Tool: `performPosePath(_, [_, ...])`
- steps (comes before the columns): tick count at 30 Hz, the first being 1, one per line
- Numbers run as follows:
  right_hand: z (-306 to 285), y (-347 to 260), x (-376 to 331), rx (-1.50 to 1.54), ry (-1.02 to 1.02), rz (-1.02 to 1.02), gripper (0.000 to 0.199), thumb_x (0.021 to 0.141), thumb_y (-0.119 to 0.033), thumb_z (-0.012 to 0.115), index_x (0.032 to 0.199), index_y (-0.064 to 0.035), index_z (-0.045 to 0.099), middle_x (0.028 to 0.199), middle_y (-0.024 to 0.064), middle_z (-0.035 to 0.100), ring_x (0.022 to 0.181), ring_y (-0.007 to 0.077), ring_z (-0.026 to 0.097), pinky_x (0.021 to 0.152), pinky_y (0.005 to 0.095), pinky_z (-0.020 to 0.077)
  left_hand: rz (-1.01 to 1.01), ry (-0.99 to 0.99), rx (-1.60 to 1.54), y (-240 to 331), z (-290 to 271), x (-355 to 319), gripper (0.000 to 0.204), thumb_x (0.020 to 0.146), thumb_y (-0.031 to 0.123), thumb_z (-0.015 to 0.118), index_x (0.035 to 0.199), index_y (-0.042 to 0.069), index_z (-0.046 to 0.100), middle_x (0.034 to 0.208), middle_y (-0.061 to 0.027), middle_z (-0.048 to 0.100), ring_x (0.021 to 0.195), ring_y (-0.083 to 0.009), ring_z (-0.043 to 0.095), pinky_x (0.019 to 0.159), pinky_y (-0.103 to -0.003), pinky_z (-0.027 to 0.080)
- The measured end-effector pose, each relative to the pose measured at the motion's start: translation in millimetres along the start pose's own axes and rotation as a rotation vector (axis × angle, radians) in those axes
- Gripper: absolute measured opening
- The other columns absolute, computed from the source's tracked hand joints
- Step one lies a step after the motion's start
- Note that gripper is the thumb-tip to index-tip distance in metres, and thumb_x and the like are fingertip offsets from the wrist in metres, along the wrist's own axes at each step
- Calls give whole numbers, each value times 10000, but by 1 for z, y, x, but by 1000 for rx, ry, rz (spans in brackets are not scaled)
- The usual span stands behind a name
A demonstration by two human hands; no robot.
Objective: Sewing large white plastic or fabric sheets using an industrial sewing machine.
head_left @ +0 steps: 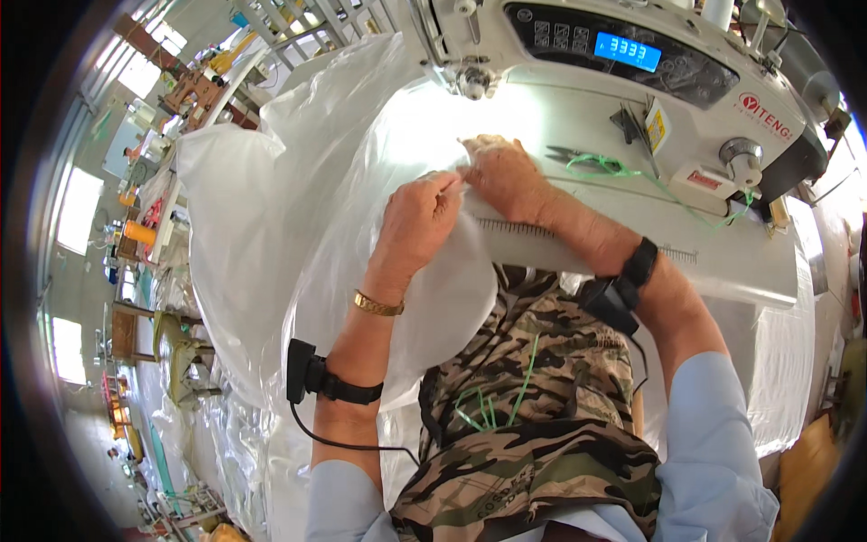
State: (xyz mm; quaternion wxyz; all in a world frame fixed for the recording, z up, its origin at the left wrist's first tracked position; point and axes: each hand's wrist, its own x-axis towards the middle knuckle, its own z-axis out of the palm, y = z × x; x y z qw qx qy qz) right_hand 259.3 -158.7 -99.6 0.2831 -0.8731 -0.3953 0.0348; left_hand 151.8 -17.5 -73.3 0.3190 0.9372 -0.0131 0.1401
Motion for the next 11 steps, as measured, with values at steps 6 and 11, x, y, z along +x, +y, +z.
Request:
performPosePath(6, [5, -9, -46, 488, 105, -7, 606, 1020, -283, 507, 1465, 98, 354, 1485, 292, 429, 1404, 338, 416, 1146, 392, 341, 19, 140, -441, 41, -22, -102, 270, 993, 120, 598, 1236, 11, 641, 1012, -160, 701, 781, -212, 651, 748, -294, 510])
performPosePath(11, [23, -25, -120, 1086, 123, -6, 764, 1002, -292, 571, 1544, 66, 170, 1526, 293, 367, 1403, 411, 407, 1175, 430, 310, -2, -476, -528, 64, -30, -169, 267, 991, 137, 611, 1237, 41, 652, 1076, -148, 721, 893, -229, 690, 826, -339, 531])
